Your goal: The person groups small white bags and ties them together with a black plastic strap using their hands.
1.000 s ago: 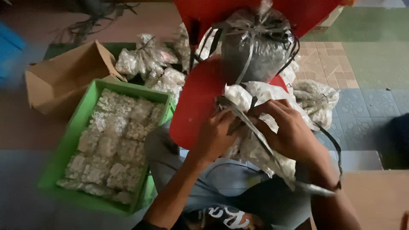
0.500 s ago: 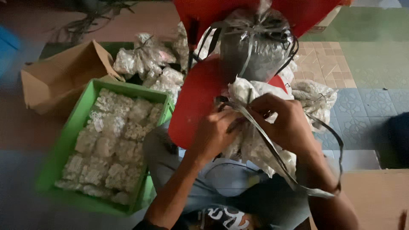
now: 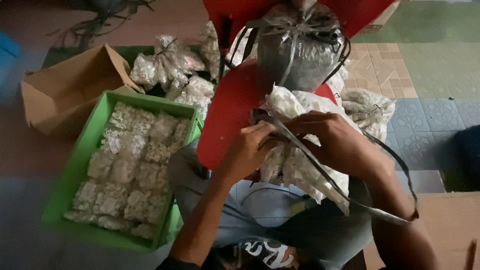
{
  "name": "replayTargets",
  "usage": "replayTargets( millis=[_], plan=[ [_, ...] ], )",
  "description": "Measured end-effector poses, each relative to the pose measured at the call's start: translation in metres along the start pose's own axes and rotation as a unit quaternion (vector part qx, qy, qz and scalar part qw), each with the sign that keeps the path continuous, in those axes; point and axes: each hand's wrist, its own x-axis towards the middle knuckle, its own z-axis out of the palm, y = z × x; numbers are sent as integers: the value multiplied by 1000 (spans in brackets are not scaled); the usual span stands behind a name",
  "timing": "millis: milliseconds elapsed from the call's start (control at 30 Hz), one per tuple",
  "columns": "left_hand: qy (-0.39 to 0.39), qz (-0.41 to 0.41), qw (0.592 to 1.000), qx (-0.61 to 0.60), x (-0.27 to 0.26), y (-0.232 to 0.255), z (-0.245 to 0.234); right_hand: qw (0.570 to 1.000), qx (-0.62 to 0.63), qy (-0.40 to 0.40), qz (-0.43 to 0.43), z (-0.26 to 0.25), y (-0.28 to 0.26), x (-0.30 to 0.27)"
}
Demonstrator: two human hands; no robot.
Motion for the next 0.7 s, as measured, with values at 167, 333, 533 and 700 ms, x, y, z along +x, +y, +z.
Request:
replayTargets(
  millis=[167,333,533,700],
  plan=[
    [-29,-30,992,-115,0,-21,3,999,23,5,44,10,24,-7],
    [-7,-66,982,-175,-1,-7,4,992,124,9,8,5,33,-7],
    [-33,-61,974,-216,5,-42,17,993,97,33,-50,14,39,-8],
    [-24,-24,986,-162,1,-25,5,982,14,133,-133,31,44,-8]
  ],
)
